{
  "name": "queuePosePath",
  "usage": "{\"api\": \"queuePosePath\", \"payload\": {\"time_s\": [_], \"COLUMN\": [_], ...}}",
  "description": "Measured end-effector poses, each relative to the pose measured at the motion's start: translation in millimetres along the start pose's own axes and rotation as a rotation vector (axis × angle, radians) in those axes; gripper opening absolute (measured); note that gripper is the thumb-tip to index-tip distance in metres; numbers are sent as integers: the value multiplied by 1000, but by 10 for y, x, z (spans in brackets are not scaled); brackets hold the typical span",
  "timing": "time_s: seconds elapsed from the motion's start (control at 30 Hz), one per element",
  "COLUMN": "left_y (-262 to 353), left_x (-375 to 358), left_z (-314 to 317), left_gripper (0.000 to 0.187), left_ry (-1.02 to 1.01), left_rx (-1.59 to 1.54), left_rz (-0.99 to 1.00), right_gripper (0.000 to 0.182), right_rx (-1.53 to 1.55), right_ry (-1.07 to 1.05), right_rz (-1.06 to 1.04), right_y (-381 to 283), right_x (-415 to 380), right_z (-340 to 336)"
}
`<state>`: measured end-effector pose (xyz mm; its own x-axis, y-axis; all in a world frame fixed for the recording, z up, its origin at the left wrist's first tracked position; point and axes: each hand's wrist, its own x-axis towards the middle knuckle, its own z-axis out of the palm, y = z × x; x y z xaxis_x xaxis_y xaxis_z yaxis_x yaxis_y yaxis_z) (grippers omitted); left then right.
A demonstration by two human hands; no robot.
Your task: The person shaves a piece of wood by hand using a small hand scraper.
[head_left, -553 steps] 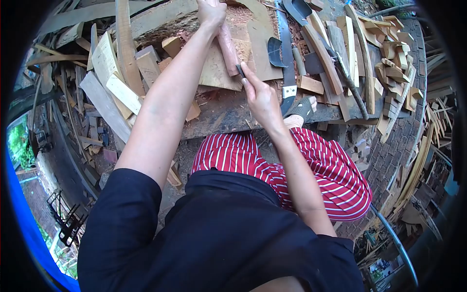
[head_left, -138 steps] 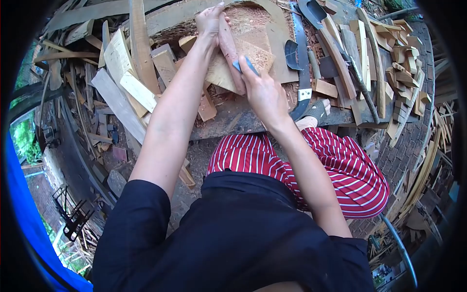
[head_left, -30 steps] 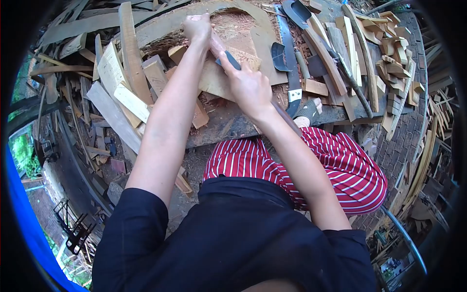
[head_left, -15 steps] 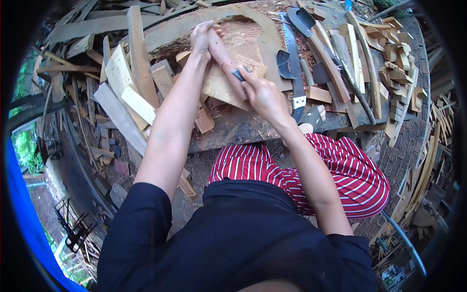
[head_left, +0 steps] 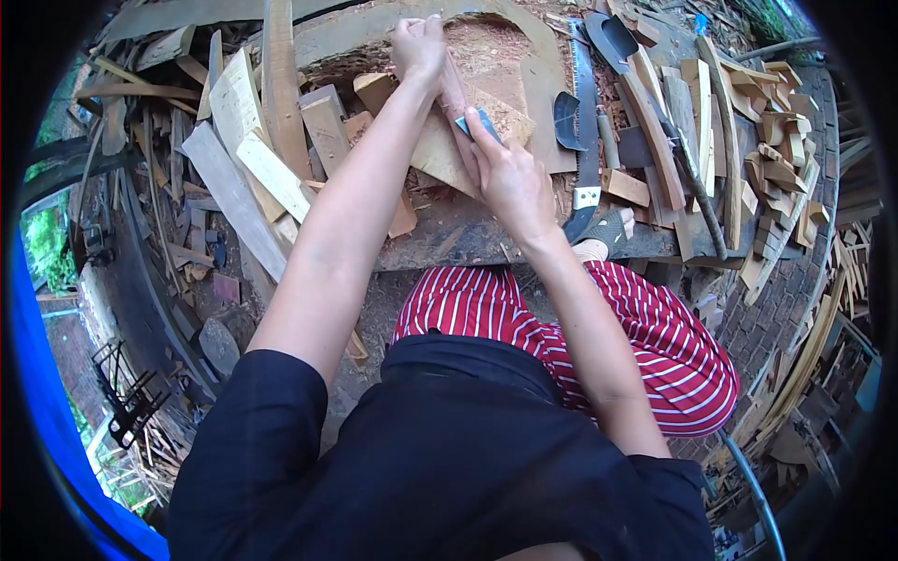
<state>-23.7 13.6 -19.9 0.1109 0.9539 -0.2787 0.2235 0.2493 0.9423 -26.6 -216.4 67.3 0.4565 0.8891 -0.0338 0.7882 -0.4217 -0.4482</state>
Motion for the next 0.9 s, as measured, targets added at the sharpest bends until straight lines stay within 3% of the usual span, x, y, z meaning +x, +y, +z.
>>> {"api": "queuePosePath", "payload": {"time_s": [0.13,0.27,0.3,0.4,0.57,0.63,0.67,0.73,0.9], "left_y": [-79,53,-104,-30,14,-26,-45,-11,23], "left_x": [102,-29,97,36,-55,21,3,8,25], "left_z": [49,33,74,59,27,63,45,62,50], "left_gripper": [31,31,31,30,29,26,26,29,27], "left_ry": [41,-4,38,88,-7,59,58,65,54], "left_rx": [107,21,95,161,30,125,126,159,145], "left_rz": [84,-9,95,117,-6,164,157,87,55], "right_gripper": [40,40,41,43,41,41,41,54,59], "right_rx": [30,-43,-33,-5,-6,-57,-59,-112,-164], "right_ry": [7,42,19,9,21,-26,-33,-48,10], "right_rz": [-25,-53,-19,-22,26,39,42,3,-21], "right_y": [-14,-33,-21,-33,-122,-131,-129,-105,-175], "right_x": [-158,96,11,-62,252,210,103,-33,236], "right_z": [-69,-18,-8,31,25,2,-15,-57,-2]}}
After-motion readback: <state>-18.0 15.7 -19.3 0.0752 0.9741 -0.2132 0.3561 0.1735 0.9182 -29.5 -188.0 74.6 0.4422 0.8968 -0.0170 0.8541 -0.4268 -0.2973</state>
